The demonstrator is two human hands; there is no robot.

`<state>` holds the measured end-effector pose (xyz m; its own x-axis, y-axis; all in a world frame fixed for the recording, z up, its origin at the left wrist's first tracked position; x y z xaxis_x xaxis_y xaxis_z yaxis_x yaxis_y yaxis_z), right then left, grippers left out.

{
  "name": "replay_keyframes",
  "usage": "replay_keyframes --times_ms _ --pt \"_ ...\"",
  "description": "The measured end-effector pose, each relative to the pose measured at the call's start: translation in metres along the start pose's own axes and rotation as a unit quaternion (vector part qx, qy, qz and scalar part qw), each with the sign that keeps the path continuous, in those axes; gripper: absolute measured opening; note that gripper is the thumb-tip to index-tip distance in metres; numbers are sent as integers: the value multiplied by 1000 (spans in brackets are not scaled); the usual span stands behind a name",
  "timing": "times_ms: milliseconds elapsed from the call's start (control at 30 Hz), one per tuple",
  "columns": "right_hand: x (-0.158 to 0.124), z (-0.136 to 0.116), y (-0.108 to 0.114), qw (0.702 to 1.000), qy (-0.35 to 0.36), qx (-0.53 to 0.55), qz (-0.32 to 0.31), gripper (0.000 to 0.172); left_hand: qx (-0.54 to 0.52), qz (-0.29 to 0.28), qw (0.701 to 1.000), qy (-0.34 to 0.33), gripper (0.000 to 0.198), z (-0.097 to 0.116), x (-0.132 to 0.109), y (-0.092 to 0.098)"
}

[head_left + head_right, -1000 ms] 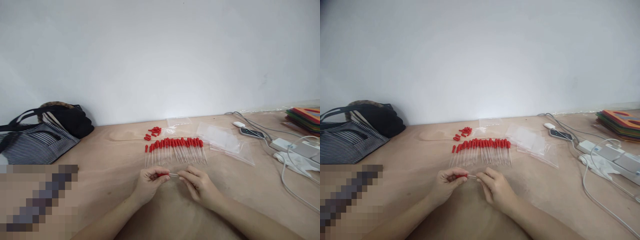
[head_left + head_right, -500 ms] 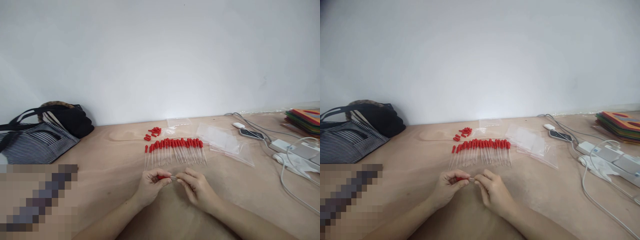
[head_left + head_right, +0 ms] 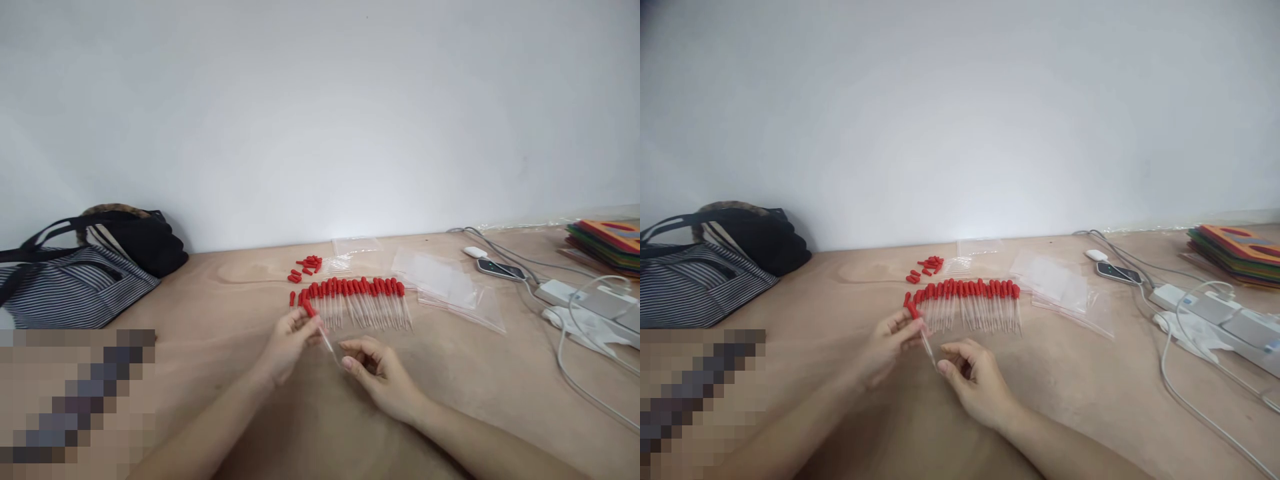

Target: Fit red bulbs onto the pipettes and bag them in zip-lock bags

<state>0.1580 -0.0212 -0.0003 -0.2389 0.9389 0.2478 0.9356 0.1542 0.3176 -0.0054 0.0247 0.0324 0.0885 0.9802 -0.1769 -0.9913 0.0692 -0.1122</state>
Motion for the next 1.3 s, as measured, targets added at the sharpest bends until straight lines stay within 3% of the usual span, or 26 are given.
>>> replay_keyframes --times_ms 67,133,200,300,433,633,1067,1167,1300 --pt "0 4 3 1000 -5 -12 8 22 109 45 993 26 32 15 21 26" --pt "1 7 5 1000 -11 -22 12 20 137 75 987 40 38 24 40 50" --pt "2 9 8 999 -16 -30 14 19 159 91 982 57 40 24 56 68" --pt "2 11 9 999 -25 -35 16 18 182 100 976 70 42 12 71 79" --pt "3 11 8 998 -31 -44 10 18 205 95 972 61 42 -3 81 80" --pt "4 12 8 998 -32 -50 2 18 229 93 968 36 41 -5 83 76" --pt "9 14 20 990 19 -139 22 16 237 111 965 36 32 -6 60 78" --pt "15 14 35 968 44 -242 41 18 232 112 966 25 34 -8 55 79" --pt "25 20 73 901 42 -418 109 23 225 111 968 14 38 -10 55 81"
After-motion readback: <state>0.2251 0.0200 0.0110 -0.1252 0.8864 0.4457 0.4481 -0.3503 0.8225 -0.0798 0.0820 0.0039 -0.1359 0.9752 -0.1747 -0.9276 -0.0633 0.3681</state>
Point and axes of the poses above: each hand's wrist, its own x-axis towards the middle knuckle, its own y-axis out of the back of the hand, z = x × y, the point moved 2 cm from there along x, towards the middle knuckle, and after that the axes turned 2 degrees about y, right-handed, at the moved point
